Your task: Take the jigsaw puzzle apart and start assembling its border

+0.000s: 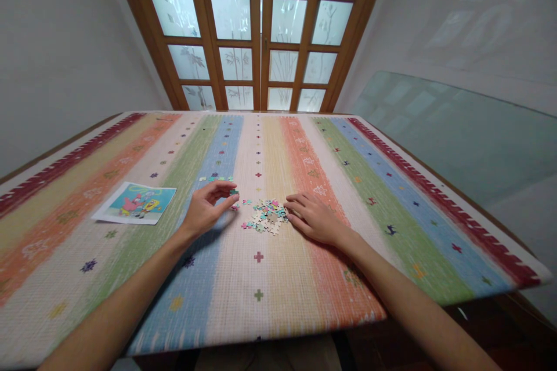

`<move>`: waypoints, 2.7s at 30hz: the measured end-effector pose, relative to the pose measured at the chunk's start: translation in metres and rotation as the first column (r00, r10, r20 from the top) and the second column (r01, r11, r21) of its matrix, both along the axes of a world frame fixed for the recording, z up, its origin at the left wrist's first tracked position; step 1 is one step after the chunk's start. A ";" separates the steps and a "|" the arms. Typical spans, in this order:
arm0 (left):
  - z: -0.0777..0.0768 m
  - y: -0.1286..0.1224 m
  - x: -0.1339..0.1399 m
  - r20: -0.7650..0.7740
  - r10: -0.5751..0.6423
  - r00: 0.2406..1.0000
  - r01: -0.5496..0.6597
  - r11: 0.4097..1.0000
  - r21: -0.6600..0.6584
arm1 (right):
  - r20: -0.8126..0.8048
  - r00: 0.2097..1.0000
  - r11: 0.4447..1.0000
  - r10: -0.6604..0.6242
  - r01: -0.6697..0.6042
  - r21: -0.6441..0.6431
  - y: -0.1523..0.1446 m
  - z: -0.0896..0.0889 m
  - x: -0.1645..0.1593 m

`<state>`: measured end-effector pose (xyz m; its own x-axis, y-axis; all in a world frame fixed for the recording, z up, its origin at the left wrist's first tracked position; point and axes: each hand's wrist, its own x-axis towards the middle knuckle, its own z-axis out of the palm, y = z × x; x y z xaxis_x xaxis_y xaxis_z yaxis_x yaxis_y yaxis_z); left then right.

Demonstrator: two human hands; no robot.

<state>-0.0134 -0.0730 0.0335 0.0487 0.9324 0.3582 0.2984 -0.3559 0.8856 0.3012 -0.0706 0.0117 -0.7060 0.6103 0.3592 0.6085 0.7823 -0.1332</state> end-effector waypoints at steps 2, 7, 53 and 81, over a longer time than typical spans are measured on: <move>0.000 0.000 0.000 0.008 -0.008 1.000 0.008 1.000 -0.019 | -0.002 1.000 1.000 -0.002 0.002 0.002 0.000 -0.001 0.000; -0.002 0.001 0.000 0.029 -0.031 0.999 0.032 0.998 -0.045 | -0.001 1.000 1.000 -0.006 0.006 -0.001 0.001 -0.001 0.001; -0.003 0.006 -0.012 -0.305 0.116 0.945 -0.008 0.943 0.334 | 0.010 1.000 1.000 0.008 -0.008 0.002 0.001 0.000 0.001; -0.006 0.040 -0.092 -0.632 0.203 0.747 -0.258 0.966 0.005 | 0.009 1.000 1.000 0.006 -0.006 0.026 0.001 -0.002 0.001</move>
<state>-0.1053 -0.0332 0.0272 0.0148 0.9677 0.2517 0.8571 -0.1419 0.4953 0.3023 -0.0693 0.0099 -0.7130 0.5962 0.3690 0.6046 0.7893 -0.1070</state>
